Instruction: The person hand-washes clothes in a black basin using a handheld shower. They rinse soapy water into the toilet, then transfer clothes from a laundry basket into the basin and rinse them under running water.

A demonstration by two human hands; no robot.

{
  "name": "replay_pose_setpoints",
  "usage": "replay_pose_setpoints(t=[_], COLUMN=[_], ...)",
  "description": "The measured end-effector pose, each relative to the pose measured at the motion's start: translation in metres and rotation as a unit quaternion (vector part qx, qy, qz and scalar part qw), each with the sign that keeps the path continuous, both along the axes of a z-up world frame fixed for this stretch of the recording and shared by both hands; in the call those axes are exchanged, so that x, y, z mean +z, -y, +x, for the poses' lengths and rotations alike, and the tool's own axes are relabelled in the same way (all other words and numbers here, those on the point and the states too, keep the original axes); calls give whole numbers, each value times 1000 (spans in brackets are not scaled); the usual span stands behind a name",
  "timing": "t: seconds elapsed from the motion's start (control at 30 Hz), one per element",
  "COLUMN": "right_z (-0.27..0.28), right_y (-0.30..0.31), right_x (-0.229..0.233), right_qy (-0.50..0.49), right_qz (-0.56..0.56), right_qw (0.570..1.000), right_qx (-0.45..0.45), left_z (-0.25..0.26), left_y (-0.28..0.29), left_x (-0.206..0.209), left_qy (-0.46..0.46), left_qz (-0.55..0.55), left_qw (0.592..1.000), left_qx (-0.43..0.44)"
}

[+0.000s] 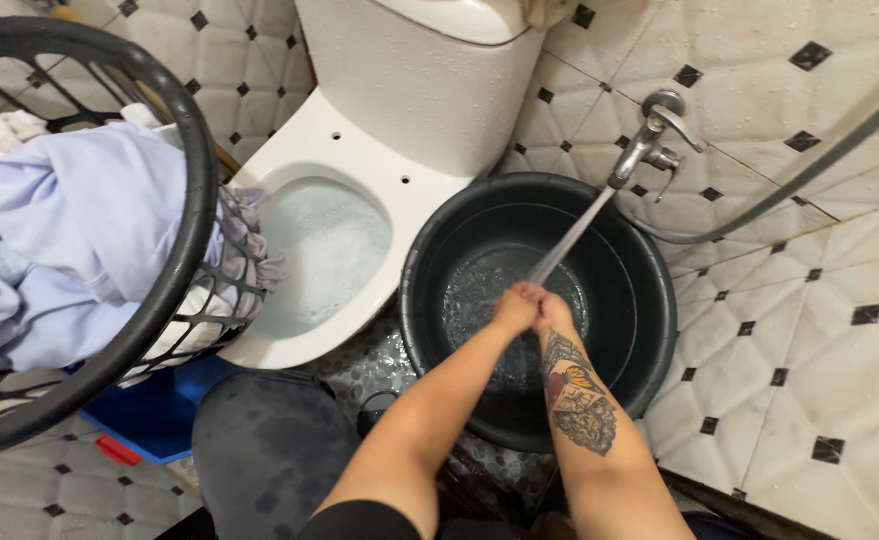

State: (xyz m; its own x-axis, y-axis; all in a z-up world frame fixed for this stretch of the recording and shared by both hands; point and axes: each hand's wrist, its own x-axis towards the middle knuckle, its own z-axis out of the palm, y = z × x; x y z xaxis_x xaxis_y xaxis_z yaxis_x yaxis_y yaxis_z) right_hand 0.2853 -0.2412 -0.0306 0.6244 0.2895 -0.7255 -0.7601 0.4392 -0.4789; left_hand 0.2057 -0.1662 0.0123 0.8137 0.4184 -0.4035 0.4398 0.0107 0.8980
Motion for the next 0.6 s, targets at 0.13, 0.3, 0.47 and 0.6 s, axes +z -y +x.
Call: replay_pose_setpoints(t=[0.13,0.3,0.47,0.6], right_z=[1,-7,-53,-103], right_y=[1,5,-62,-172], right_x=[-14,5,52,92], right_qy=[-12,20,469,540], right_qz=[19,-150,-466,-376], right_qw=[999,985,721,724], right_qx=[-46,78,210,205], left_z=[-88,-186,-316,-390], left_y=[-40,-139,-208,-219], left_x=[76,188,290,344], left_qy=[-150,-44,164,184], left_qz=[242,345,306,347], left_qw=[922,914,937,903], left_qx=[-262,-211,44,174])
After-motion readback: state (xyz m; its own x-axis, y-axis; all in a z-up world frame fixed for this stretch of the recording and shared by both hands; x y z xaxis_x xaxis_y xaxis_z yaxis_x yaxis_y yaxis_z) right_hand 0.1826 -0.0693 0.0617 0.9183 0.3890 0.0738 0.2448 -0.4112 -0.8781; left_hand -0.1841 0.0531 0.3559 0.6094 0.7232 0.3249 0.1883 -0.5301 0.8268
